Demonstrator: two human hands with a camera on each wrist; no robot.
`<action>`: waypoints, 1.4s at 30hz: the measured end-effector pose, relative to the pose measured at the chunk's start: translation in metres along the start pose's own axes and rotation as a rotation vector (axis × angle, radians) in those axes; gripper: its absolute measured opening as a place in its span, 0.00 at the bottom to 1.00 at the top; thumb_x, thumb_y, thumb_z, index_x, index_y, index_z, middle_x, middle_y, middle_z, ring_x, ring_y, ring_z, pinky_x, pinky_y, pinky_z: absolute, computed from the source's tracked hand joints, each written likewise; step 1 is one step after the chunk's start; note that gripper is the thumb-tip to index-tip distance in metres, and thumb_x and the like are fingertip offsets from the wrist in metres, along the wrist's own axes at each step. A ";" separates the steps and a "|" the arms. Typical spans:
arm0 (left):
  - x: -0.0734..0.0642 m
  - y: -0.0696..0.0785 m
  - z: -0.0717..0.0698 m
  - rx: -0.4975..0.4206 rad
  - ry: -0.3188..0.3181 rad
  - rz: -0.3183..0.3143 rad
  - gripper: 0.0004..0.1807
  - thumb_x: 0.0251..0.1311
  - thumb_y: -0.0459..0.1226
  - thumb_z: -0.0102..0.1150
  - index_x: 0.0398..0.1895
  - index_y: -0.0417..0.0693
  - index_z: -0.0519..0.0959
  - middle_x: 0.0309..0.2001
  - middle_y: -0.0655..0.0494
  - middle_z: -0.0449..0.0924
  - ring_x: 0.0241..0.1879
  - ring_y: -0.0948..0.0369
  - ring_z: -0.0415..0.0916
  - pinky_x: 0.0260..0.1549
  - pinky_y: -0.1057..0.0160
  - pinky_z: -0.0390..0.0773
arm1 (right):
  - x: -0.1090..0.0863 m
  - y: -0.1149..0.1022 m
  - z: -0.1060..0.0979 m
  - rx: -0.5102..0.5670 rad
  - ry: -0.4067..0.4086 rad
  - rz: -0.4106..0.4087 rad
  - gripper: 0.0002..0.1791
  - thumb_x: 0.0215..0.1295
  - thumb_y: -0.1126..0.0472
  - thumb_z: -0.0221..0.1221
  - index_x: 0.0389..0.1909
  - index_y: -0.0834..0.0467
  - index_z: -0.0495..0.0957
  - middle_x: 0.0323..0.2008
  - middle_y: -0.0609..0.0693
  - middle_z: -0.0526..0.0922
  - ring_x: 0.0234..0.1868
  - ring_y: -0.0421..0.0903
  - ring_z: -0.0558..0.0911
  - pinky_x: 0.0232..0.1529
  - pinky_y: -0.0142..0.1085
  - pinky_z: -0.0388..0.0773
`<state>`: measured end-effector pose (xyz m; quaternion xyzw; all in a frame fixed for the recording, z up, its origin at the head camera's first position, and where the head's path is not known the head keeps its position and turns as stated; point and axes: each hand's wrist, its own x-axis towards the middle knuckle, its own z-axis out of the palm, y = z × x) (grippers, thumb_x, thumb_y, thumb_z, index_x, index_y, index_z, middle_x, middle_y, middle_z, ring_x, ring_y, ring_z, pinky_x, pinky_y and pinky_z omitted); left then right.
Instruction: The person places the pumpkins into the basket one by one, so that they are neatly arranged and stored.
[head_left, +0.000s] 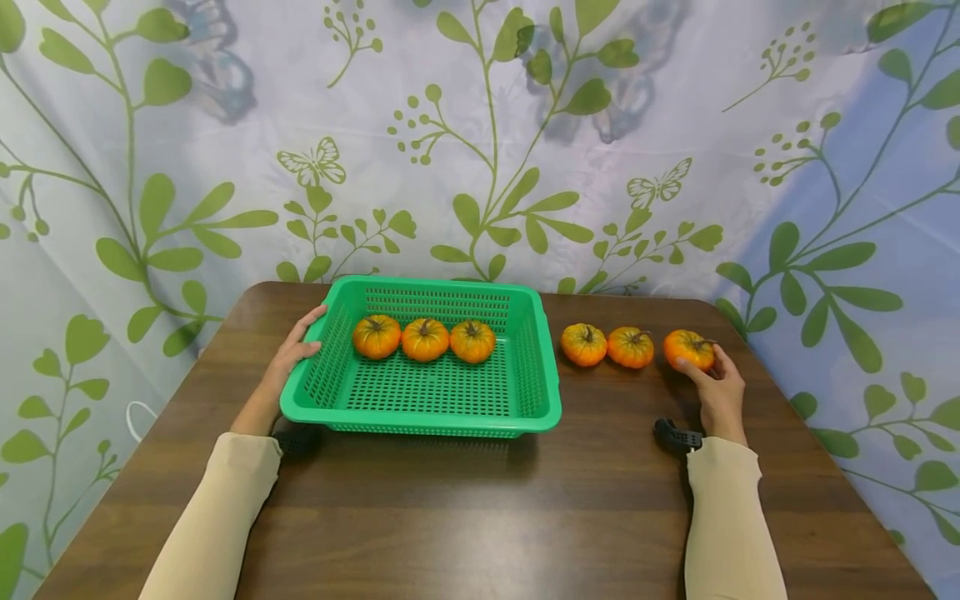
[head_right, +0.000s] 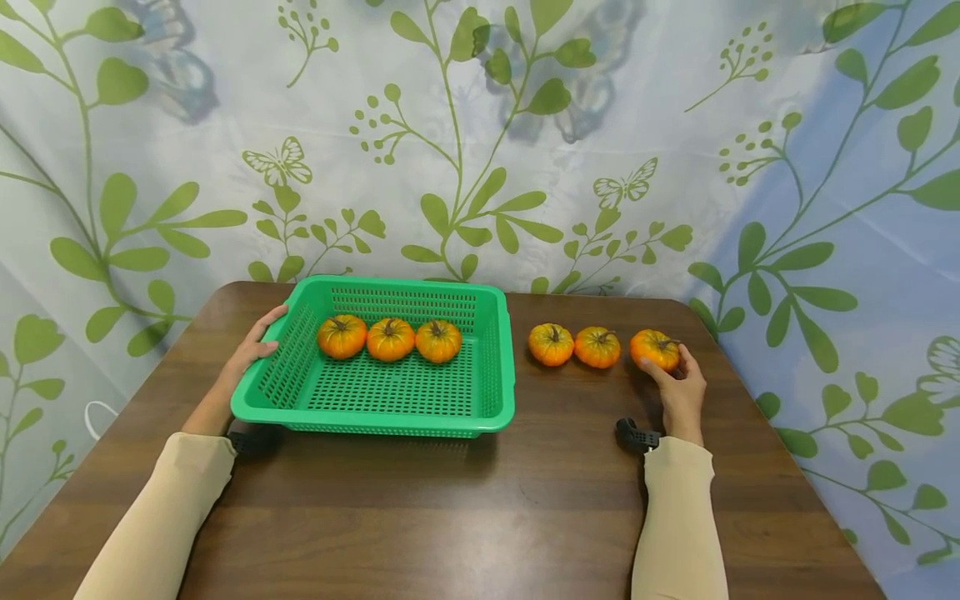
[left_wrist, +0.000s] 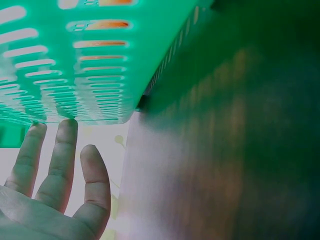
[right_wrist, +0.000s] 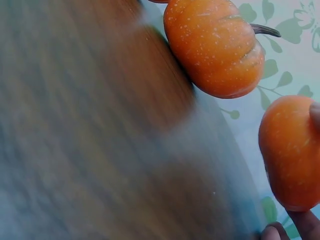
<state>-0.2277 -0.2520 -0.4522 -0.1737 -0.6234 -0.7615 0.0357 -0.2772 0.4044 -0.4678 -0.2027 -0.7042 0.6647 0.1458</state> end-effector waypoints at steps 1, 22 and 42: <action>0.001 0.000 -0.001 -0.001 -0.007 0.009 0.35 0.71 0.26 0.39 0.67 0.75 0.77 0.64 0.70 0.73 0.57 0.70 0.75 0.51 0.72 0.76 | 0.000 -0.001 0.000 0.002 -0.003 -0.001 0.49 0.74 0.67 0.66 0.88 0.54 0.52 0.85 0.59 0.55 0.77 0.49 0.63 0.77 0.30 0.61; -0.002 0.001 0.000 0.021 -0.016 0.022 0.34 0.72 0.27 0.40 0.67 0.76 0.76 0.65 0.69 0.69 0.59 0.70 0.73 0.51 0.72 0.76 | -0.010 -0.037 0.003 0.142 -0.077 -0.093 0.48 0.69 0.75 0.66 0.87 0.57 0.56 0.58 0.38 0.71 0.57 0.36 0.71 0.57 0.20 0.72; -0.002 0.002 0.001 0.003 -0.019 0.027 0.32 0.72 0.27 0.40 0.66 0.75 0.76 0.63 0.71 0.71 0.58 0.70 0.74 0.51 0.72 0.76 | -0.025 -0.053 0.011 -0.052 -0.340 -0.311 0.47 0.74 0.68 0.67 0.86 0.66 0.52 0.61 0.39 0.74 0.56 0.32 0.75 0.51 0.18 0.75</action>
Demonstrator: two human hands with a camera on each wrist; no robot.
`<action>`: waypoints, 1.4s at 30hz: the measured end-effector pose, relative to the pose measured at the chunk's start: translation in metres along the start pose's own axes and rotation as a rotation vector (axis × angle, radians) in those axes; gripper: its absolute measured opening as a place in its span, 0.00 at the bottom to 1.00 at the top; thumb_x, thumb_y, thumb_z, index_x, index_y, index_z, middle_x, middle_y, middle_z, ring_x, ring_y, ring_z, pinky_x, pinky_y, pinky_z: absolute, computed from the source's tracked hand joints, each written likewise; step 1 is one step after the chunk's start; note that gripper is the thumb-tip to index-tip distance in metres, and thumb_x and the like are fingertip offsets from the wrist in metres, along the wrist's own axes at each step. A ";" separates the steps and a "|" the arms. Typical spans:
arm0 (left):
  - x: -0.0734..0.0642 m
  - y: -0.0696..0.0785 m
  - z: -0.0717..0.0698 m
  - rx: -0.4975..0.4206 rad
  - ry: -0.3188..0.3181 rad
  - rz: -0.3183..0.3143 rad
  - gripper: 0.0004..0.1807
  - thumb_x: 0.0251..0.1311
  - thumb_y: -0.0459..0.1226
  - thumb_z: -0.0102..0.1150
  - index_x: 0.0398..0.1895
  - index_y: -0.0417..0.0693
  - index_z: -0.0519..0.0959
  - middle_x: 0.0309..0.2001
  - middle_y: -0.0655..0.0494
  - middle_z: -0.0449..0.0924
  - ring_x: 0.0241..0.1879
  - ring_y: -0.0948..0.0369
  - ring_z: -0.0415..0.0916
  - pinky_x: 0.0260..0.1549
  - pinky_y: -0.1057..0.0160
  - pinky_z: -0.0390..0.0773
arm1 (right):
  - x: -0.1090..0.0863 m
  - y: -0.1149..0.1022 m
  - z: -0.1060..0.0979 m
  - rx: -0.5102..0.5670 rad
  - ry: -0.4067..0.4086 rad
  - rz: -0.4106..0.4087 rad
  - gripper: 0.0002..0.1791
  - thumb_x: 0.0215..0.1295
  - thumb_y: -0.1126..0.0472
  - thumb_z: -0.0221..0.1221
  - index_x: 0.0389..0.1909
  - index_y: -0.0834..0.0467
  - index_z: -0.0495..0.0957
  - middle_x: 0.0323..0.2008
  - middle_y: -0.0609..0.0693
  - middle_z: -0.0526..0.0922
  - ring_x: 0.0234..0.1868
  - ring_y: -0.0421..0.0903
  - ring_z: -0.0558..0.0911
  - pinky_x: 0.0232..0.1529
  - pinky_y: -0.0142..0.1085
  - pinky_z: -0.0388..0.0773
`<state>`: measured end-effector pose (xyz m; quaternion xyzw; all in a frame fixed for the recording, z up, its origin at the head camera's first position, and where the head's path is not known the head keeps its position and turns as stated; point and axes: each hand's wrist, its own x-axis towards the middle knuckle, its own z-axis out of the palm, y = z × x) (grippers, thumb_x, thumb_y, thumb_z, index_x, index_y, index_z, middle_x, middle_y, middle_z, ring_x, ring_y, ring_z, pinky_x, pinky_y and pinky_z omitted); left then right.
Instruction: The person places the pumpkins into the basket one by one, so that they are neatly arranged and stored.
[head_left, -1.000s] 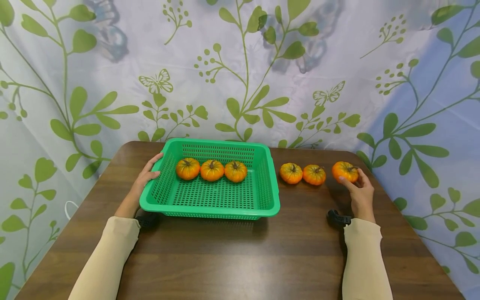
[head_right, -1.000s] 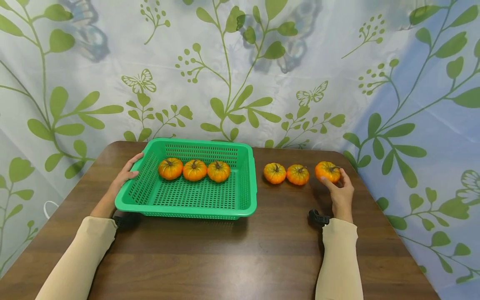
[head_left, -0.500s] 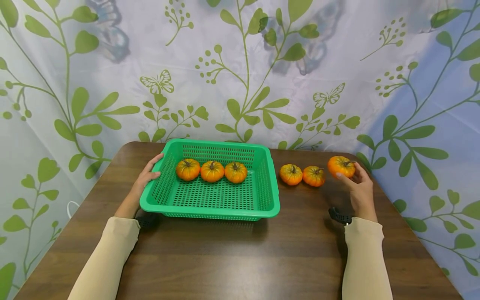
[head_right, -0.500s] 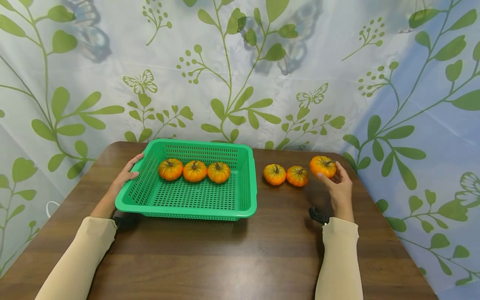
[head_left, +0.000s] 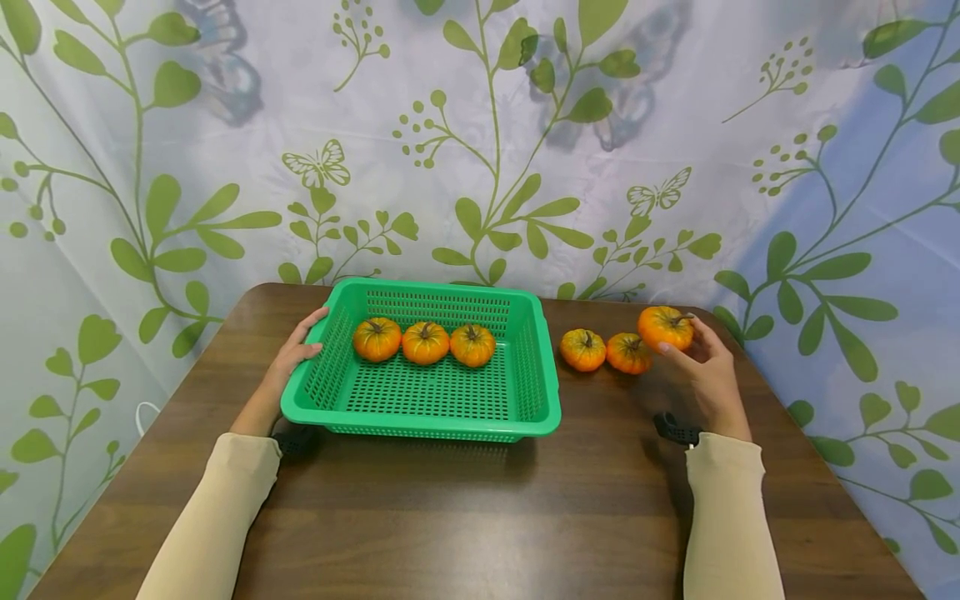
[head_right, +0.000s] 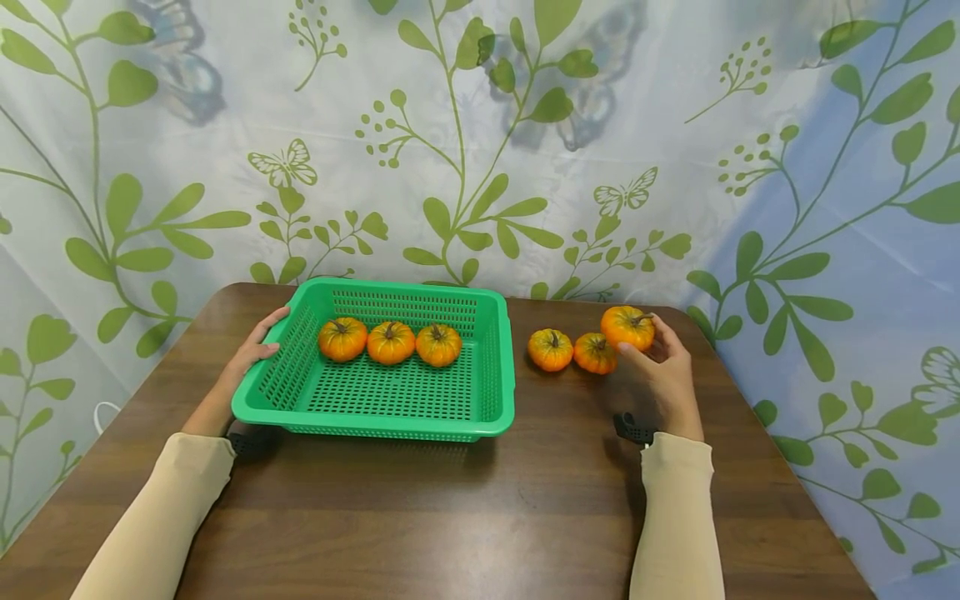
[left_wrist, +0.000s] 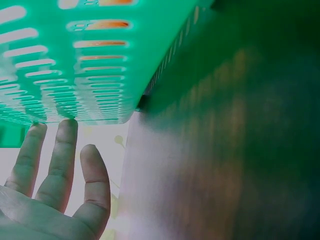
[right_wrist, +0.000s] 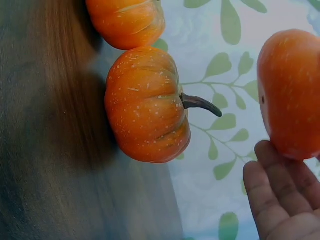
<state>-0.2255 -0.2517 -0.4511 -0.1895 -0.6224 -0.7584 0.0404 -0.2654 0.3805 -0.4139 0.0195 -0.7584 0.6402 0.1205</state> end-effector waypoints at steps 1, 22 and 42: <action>0.000 0.000 0.000 -0.006 0.003 -0.005 0.32 0.72 0.28 0.41 0.66 0.75 0.76 0.63 0.71 0.71 0.58 0.70 0.74 0.51 0.72 0.76 | -0.001 -0.001 0.001 -0.014 -0.013 -0.010 0.47 0.74 0.67 0.68 0.86 0.66 0.53 0.62 0.39 0.74 0.56 0.32 0.76 0.52 0.18 0.75; -0.001 -0.003 -0.002 -0.034 -0.013 0.015 0.32 0.74 0.28 0.41 0.68 0.73 0.76 0.65 0.70 0.72 0.59 0.70 0.75 0.52 0.72 0.77 | -0.005 -0.031 0.030 -0.219 -0.201 -0.200 0.40 0.75 0.67 0.67 0.83 0.65 0.61 0.70 0.55 0.73 0.56 0.28 0.79 0.52 0.21 0.78; -0.003 -0.001 0.000 -0.009 0.015 -0.039 0.33 0.75 0.28 0.39 0.69 0.75 0.75 0.65 0.71 0.72 0.59 0.69 0.76 0.51 0.71 0.78 | -0.023 -0.085 0.063 -0.322 -0.476 -0.292 0.41 0.70 0.70 0.69 0.81 0.64 0.65 0.75 0.67 0.71 0.60 0.30 0.80 0.59 0.21 0.74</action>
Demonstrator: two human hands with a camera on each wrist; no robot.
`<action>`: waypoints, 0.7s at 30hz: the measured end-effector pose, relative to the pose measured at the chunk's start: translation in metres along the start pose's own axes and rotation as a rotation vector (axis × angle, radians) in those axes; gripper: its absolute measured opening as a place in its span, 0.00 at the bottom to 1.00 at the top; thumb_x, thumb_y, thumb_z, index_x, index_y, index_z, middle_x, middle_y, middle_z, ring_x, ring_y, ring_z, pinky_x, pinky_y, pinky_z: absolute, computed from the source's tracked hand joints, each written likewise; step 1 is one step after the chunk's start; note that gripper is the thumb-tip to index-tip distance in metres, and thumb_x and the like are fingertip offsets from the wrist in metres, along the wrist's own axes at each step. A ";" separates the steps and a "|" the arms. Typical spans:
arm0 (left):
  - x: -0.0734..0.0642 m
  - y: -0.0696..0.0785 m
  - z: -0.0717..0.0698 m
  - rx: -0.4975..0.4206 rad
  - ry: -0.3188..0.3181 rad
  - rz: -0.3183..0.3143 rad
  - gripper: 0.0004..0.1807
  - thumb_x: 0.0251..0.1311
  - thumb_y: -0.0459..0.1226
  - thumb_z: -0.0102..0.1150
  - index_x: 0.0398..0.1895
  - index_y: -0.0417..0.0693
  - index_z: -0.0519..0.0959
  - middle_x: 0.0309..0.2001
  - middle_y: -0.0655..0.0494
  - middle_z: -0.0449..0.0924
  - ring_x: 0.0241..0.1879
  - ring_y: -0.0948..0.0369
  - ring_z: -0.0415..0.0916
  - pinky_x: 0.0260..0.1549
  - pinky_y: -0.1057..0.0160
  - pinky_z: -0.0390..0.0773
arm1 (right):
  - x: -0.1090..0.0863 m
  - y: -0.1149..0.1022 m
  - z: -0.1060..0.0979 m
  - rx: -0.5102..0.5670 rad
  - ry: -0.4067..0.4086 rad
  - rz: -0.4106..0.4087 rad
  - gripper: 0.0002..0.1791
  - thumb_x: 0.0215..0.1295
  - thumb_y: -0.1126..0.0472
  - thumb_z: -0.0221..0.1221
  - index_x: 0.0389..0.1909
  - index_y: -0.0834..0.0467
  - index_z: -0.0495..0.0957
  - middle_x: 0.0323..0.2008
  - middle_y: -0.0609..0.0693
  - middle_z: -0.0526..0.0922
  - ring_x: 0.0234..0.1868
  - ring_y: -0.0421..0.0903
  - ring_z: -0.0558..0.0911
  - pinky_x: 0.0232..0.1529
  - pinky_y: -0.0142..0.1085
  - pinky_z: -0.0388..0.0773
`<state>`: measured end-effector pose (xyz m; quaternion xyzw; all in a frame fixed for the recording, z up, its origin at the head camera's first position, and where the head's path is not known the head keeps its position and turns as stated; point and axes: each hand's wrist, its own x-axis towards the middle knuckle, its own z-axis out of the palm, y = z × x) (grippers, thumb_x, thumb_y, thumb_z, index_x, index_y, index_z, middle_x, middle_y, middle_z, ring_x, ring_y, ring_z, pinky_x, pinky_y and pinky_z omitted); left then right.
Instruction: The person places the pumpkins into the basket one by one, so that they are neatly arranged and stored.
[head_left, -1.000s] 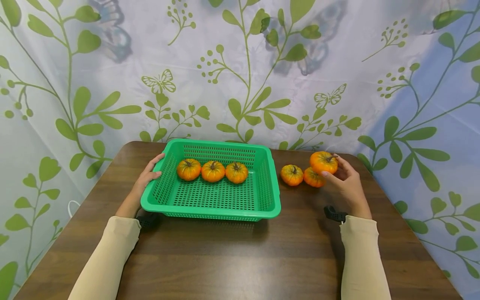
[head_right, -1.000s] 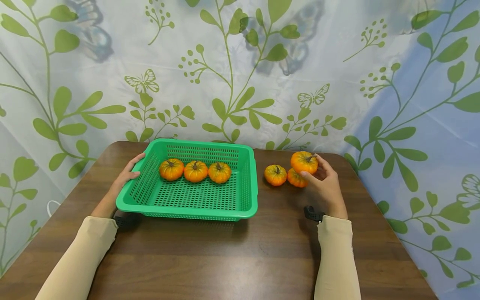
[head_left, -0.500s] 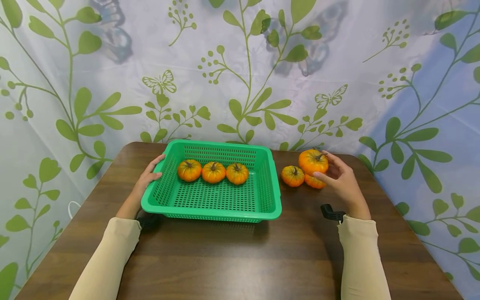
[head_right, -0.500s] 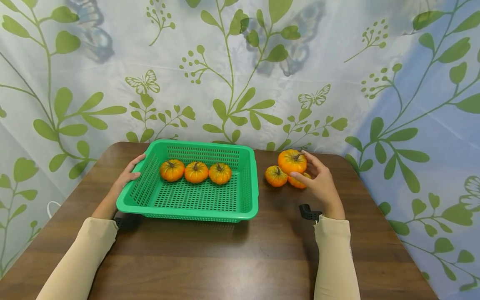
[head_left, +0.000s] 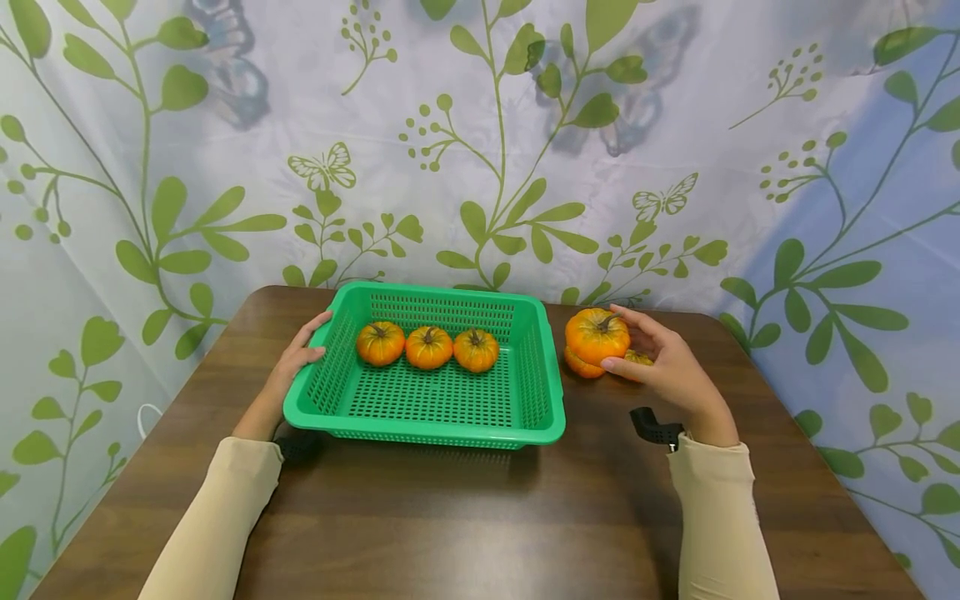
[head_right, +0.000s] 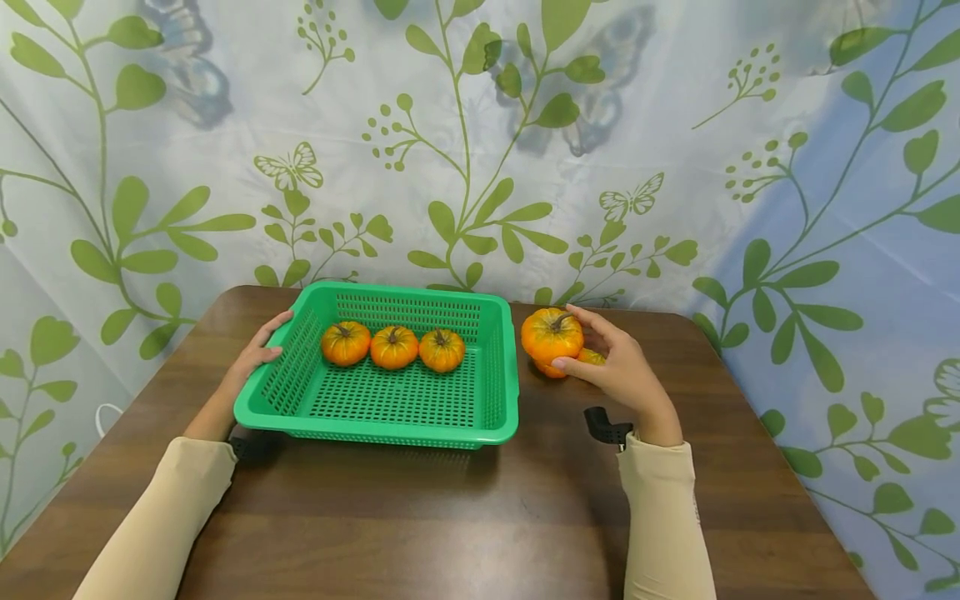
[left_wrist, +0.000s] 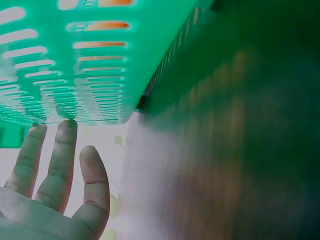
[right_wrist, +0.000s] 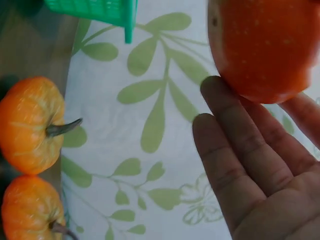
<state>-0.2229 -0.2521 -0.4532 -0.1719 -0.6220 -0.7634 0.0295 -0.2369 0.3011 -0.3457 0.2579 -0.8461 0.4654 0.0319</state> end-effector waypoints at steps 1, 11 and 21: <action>-0.001 0.000 0.000 -0.001 -0.003 0.004 0.32 0.76 0.28 0.39 0.69 0.75 0.75 0.65 0.71 0.72 0.58 0.69 0.77 0.51 0.70 0.79 | 0.001 -0.003 0.001 -0.011 -0.020 0.005 0.41 0.70 0.69 0.70 0.82 0.63 0.65 0.75 0.66 0.71 0.62 0.33 0.80 0.60 0.21 0.74; -0.006 0.002 0.002 0.038 0.017 -0.061 0.31 0.78 0.33 0.40 0.78 0.69 0.67 0.70 0.64 0.65 0.58 0.66 0.76 0.51 0.68 0.79 | 0.016 -0.020 0.008 -0.055 -0.165 0.008 0.43 0.69 0.67 0.73 0.82 0.62 0.65 0.75 0.64 0.73 0.72 0.64 0.76 0.61 0.22 0.72; -0.008 0.004 0.004 0.048 0.034 -0.096 0.31 0.78 0.35 0.39 0.81 0.68 0.63 0.78 0.47 0.52 0.61 0.64 0.72 0.52 0.66 0.79 | 0.038 -0.040 0.021 -0.023 -0.292 -0.029 0.44 0.67 0.67 0.74 0.81 0.63 0.66 0.69 0.63 0.79 0.65 0.58 0.82 0.62 0.34 0.79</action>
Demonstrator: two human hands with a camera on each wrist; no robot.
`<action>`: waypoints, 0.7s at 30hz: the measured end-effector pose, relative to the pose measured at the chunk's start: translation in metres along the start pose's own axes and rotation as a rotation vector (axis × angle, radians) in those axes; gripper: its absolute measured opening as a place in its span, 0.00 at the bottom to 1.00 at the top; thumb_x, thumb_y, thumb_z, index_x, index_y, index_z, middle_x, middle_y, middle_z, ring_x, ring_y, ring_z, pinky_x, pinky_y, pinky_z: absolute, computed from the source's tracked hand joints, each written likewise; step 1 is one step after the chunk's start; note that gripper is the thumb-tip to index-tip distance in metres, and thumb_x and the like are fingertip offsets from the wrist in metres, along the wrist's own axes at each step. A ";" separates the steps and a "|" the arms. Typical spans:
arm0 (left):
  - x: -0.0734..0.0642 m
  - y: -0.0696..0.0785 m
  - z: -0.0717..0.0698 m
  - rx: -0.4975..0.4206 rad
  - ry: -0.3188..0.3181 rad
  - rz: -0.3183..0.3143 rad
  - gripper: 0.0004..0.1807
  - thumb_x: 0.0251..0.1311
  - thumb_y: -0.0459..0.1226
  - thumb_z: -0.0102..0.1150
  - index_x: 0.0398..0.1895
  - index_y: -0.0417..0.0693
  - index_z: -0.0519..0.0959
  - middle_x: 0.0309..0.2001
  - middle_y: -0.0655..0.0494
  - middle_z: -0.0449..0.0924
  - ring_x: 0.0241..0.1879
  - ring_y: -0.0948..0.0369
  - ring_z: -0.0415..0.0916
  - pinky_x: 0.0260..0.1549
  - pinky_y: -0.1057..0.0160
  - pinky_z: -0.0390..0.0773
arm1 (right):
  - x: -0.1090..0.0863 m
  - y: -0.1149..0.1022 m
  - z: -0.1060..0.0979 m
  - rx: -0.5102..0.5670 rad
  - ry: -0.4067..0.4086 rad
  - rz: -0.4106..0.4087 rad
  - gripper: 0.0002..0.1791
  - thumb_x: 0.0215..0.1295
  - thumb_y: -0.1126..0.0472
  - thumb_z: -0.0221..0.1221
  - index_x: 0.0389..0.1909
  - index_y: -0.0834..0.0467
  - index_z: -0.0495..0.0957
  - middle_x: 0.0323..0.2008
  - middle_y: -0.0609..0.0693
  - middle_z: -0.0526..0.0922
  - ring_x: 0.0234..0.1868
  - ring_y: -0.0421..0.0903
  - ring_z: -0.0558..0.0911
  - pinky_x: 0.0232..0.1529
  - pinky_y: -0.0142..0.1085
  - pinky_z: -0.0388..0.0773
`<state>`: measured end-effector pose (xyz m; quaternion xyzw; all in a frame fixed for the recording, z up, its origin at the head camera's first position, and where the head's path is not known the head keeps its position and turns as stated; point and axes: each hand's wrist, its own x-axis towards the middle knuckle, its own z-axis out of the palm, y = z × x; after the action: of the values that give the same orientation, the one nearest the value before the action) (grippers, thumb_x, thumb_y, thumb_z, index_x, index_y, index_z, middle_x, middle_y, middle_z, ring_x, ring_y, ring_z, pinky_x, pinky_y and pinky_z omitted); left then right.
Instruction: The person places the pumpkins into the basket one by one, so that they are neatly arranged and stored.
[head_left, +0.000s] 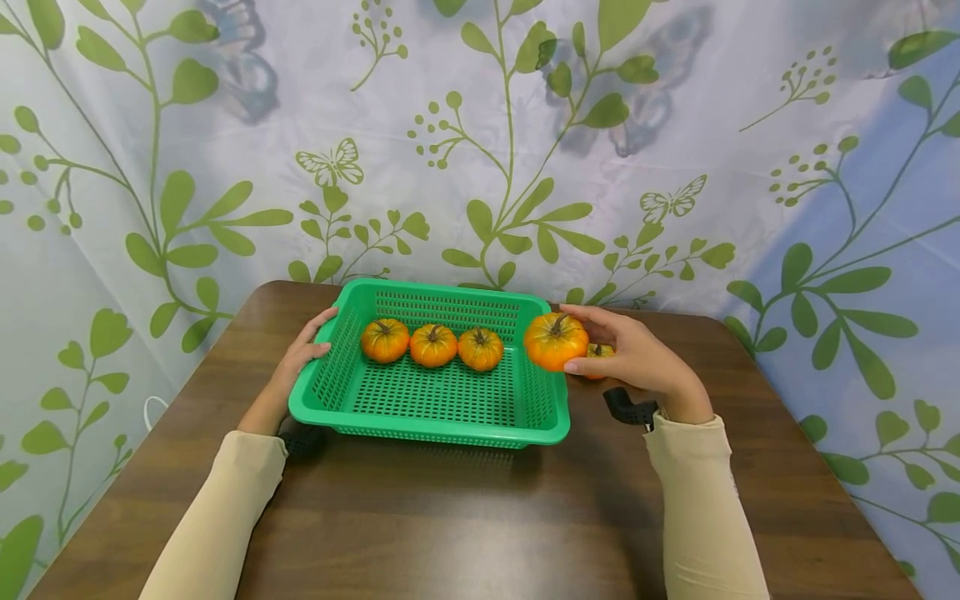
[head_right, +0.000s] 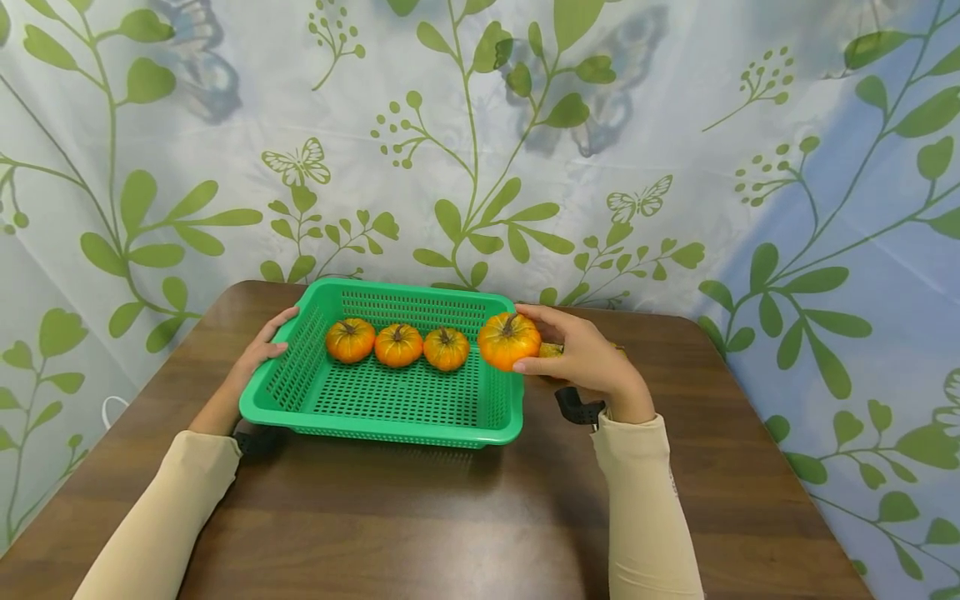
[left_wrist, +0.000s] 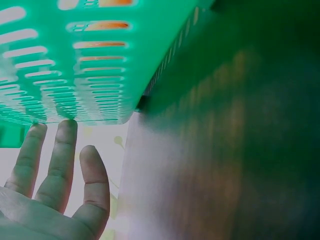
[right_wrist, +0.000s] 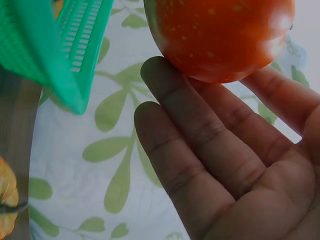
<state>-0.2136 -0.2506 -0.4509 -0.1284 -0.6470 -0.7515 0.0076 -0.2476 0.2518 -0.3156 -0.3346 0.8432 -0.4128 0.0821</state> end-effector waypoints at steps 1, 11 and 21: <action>0.001 0.000 0.000 -0.001 -0.003 0.002 0.32 0.78 0.35 0.39 0.82 0.67 0.63 0.78 0.47 0.52 0.62 0.64 0.73 0.53 0.66 0.79 | 0.003 -0.002 0.001 -0.005 -0.009 -0.006 0.44 0.67 0.67 0.74 0.81 0.63 0.66 0.69 0.63 0.79 0.65 0.58 0.82 0.63 0.37 0.79; 0.002 -0.003 0.001 -0.032 -0.011 0.009 0.32 0.78 0.34 0.39 0.80 0.69 0.65 0.74 0.54 0.57 0.62 0.64 0.73 0.53 0.66 0.79 | 0.029 -0.016 0.016 -0.024 -0.100 -0.011 0.44 0.67 0.66 0.74 0.81 0.64 0.65 0.74 0.63 0.74 0.67 0.62 0.81 0.65 0.59 0.77; 0.005 -0.007 -0.003 -0.063 -0.039 0.111 0.30 0.77 0.30 0.39 0.74 0.69 0.71 0.67 0.68 0.71 0.60 0.66 0.75 0.52 0.69 0.79 | 0.060 -0.021 0.036 0.005 -0.184 -0.029 0.44 0.66 0.64 0.75 0.81 0.60 0.67 0.78 0.61 0.68 0.70 0.65 0.77 0.70 0.57 0.74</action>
<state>-0.2201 -0.2512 -0.4571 -0.1790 -0.6151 -0.7672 0.0324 -0.2680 0.1822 -0.3150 -0.3831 0.8259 -0.3837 0.1543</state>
